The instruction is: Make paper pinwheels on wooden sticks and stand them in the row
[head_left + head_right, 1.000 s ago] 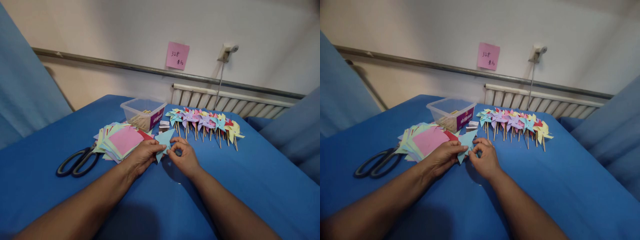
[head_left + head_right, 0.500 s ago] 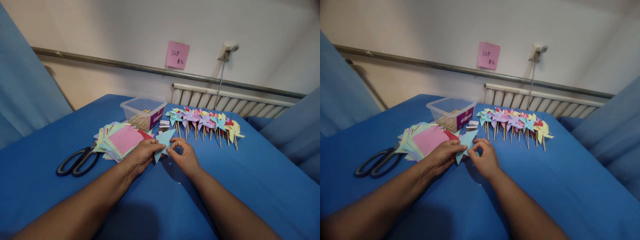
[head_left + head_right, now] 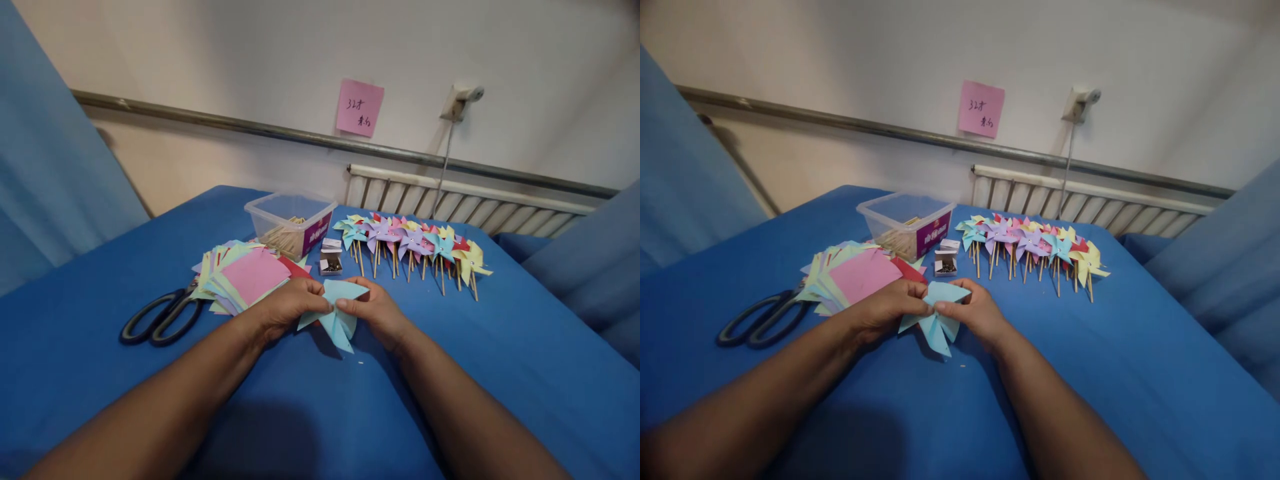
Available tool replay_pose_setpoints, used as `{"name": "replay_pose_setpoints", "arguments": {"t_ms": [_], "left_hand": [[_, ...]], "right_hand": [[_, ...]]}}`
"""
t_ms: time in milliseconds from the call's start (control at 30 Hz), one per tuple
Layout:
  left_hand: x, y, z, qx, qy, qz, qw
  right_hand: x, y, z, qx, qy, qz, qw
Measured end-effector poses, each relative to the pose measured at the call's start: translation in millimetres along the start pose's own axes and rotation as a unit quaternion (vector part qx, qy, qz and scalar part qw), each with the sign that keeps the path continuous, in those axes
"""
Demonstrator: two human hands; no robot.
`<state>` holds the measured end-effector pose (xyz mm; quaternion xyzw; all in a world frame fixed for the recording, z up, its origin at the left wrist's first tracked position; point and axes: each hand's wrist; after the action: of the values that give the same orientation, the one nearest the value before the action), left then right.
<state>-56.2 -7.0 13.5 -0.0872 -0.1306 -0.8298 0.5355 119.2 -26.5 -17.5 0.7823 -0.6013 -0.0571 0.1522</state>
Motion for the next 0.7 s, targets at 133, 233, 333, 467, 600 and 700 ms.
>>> {"name": "replay_pose_setpoints", "arguments": {"t_ms": [133, 233, 333, 467, 600, 700], "left_hand": [[-1, -2.3, 0, -0.134, -0.004, -0.02, 0.991], [-3, -2.1, -2, -0.153, 0.018, 0.001, 0.988], [-5, 0.8, -4, -0.102, 0.024, 0.017, 0.994], [-7, 5.8, -6, 0.064, 0.017, 0.036, 0.997], [-7, 10.0, -8, 0.191, -0.008, 0.002, 0.982], [-7, 14.2, -9, 0.202, -0.003, 0.006, 0.979]], "right_hand": [[0, 2, -1, 0.045, -0.003, 0.005, 0.999], [-2, 3, 1, 0.052, -0.001, 0.023, 0.998], [-5, 5, 6, 0.033, -0.014, 0.07, 0.997], [-10, 8, 13, -0.062, -0.053, 0.15, 0.985], [-12, 11, 17, -0.129, -0.073, 0.199, 0.969], [-12, 14, 17, -0.141, -0.084, 0.217, 0.962]]}}
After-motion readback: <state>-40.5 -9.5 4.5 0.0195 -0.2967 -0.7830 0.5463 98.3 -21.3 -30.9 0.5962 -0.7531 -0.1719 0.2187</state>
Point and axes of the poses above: each hand's wrist, its own x-axis away from the middle knuckle, its own y-axis out of the palm, z = x × y, and after that the axes turned 4 degrees about y, right-handed
